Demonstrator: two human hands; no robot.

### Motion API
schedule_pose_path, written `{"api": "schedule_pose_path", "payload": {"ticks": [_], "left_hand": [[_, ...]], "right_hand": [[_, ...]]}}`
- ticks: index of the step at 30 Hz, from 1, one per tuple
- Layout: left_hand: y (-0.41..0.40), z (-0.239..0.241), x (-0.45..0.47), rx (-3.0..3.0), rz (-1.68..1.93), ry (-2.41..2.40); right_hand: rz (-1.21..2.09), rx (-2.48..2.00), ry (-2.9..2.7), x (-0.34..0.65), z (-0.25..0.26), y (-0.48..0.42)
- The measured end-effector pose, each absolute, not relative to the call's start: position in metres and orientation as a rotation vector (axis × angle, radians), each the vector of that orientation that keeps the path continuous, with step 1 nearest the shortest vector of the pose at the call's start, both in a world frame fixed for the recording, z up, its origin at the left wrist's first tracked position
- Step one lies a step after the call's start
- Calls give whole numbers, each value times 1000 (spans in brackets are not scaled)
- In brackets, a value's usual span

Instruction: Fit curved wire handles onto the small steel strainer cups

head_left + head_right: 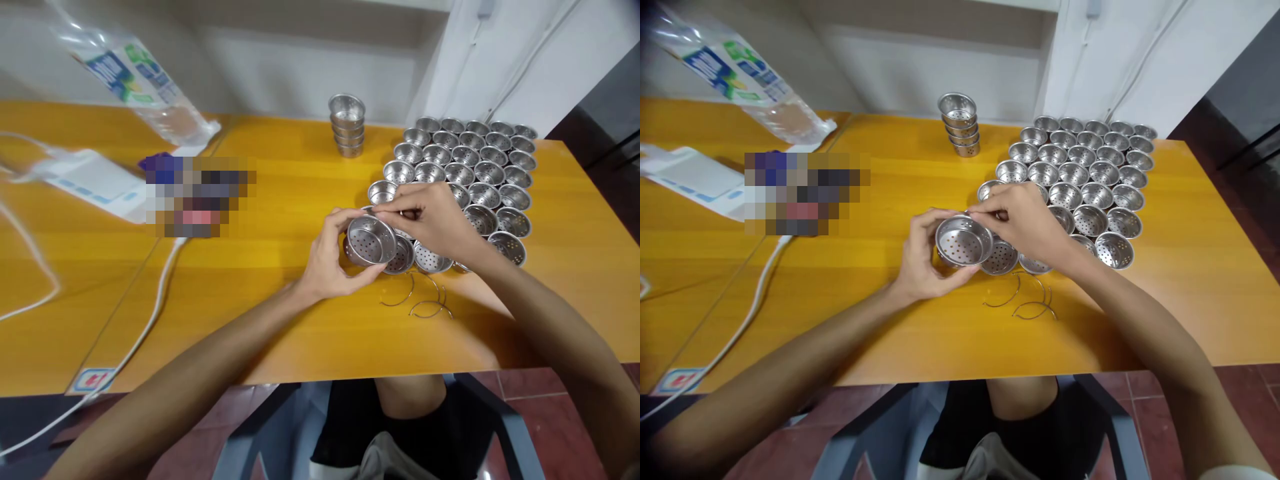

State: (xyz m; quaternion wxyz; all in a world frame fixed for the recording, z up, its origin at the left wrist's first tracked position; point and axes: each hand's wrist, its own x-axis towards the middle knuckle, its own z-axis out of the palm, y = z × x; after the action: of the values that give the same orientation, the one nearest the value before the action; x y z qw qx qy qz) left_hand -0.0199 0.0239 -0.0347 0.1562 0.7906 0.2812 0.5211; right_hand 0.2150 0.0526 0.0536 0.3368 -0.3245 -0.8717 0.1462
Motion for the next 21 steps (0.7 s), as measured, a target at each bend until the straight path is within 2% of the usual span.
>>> {"api": "schedule_pose_path", "payload": {"ticks": [11,21], "left_hand": [[21,-24,-20,2446,1478,824],[11,-15,-12,2540,1386,1019]], "right_hand": [[476,-1031,-2107,202,56,42],[908,-1071,-1708,188,42,42]]}}
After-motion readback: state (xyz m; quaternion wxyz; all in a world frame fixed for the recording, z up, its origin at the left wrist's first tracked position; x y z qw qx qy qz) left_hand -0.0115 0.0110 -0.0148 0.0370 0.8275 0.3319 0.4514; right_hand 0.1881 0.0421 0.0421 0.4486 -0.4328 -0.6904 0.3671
